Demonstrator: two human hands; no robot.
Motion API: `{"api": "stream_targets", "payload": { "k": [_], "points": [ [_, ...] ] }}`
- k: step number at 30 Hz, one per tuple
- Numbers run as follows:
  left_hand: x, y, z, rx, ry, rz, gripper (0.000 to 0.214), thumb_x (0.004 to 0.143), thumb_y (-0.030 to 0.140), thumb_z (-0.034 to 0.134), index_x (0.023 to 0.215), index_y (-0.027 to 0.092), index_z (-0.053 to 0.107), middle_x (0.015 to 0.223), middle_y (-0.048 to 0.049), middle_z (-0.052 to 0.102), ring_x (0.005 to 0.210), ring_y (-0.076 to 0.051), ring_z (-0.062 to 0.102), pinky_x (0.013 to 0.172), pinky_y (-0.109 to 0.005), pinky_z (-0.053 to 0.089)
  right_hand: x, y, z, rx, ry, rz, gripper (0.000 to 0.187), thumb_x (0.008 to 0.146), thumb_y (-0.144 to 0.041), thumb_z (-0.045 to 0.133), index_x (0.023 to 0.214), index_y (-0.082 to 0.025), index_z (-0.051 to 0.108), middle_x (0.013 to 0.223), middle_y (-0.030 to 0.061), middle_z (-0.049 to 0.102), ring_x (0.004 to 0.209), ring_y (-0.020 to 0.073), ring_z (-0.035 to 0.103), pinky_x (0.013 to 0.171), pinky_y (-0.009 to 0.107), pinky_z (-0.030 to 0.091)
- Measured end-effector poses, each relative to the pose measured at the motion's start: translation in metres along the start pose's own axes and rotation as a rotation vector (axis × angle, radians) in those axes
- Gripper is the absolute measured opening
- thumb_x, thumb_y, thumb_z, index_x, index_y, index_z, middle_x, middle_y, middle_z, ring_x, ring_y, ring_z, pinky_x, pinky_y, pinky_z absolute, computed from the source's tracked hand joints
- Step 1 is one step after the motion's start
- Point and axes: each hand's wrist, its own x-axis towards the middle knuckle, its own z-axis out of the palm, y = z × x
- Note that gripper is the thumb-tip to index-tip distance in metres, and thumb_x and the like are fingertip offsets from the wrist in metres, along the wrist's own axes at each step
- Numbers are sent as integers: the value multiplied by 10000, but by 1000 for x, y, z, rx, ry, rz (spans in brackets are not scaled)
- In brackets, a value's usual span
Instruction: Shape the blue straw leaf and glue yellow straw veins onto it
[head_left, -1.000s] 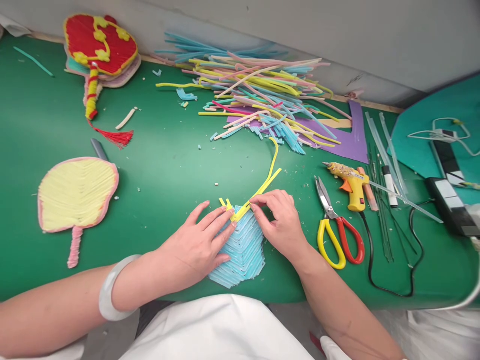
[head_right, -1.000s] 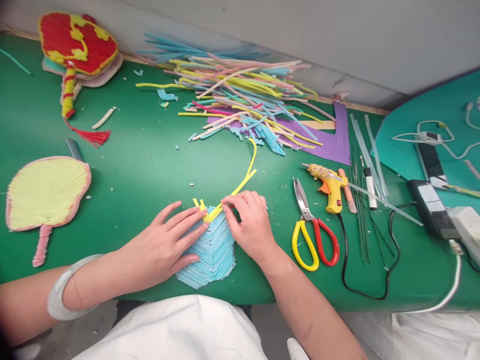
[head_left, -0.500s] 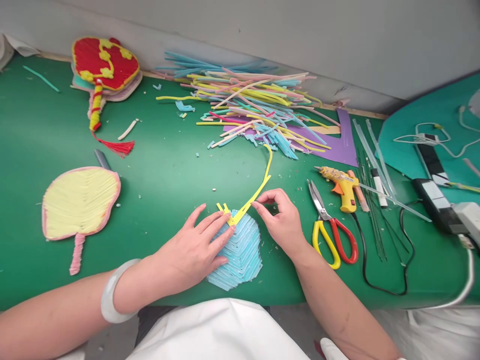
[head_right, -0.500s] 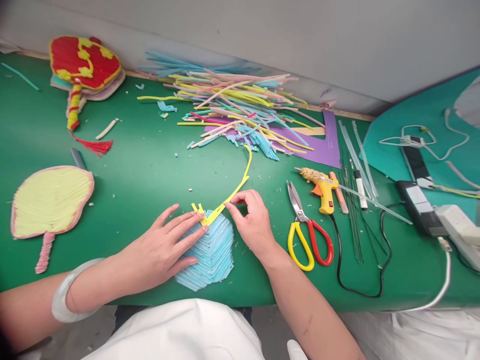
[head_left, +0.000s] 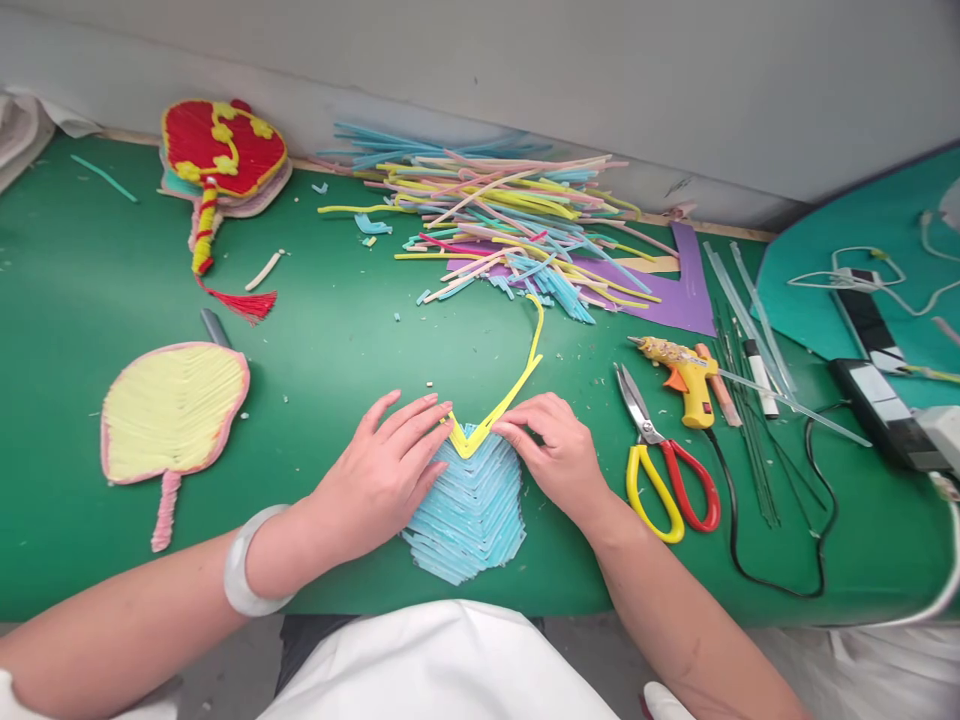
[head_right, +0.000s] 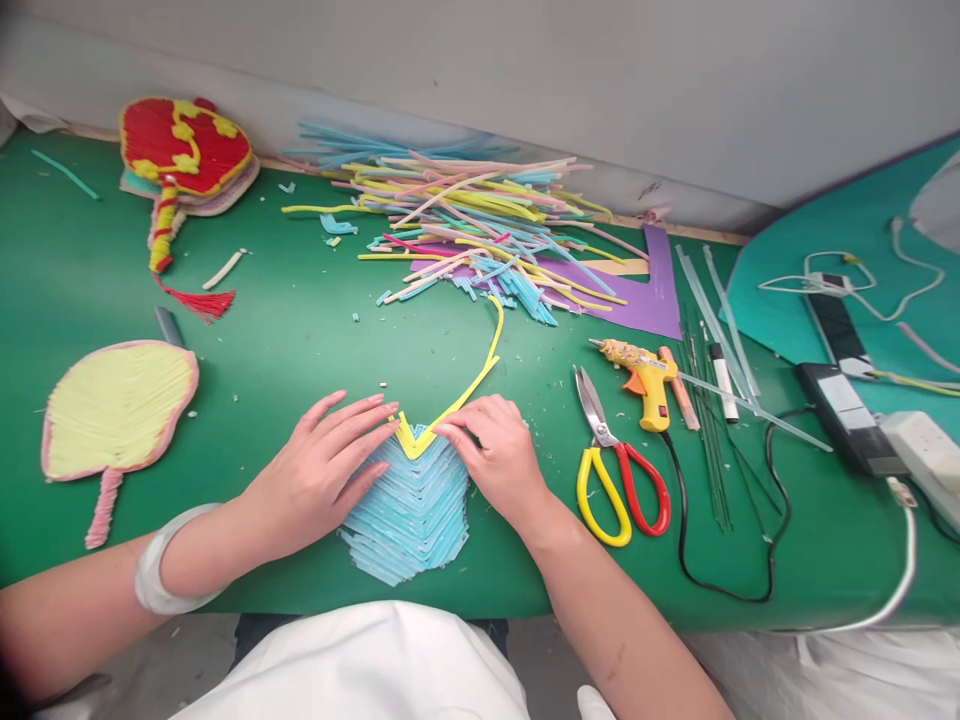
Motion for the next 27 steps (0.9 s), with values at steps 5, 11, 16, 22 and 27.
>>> {"api": "stream_targets", "payload": {
  "k": [5,11,16,22,27],
  "points": [
    [-2,2,5,-26,-120,15,417,975,259,479,1369,127,517,1419,-140,551,1355,-314,454,1146,-597,262,-3,2,4,-125,-98,-30,100,924,-290,624,928,-238,709,825,28,644,827,183,575,777,344,440],
    [-3,0,7,-20,-157,22,427,985,292,464,1371,118,518,1410,-129,564,1357,-314,448,1162,-610,215,-3,3,8,-184,-120,-62,105,935,-276,611,940,-237,708,830,21,613,825,174,551,757,325,396],
    [-3,0,7,-16,-153,16,417,979,299,476,1354,126,539,1395,-132,577,1349,-316,459,1165,-615,208,-3,6,11,-195,-129,-67,83,923,-257,630,928,-227,706,831,18,604,825,172,541,752,322,383],
    [-2,0,6,-38,-128,22,404,968,273,496,1344,130,533,1364,-135,602,1334,-325,475,1150,-639,225,-2,4,9,-152,-116,-54,104,930,-280,615,927,-234,709,831,22,630,826,176,562,759,332,406],
    [0,-1,-2,-107,75,14,285,933,178,528,1214,153,570,1149,-120,689,1190,-257,591,1122,-568,347,1,2,4,-13,64,0,189,970,-297,519,897,-227,679,814,33,677,784,182,589,764,349,459]
  ]
}}
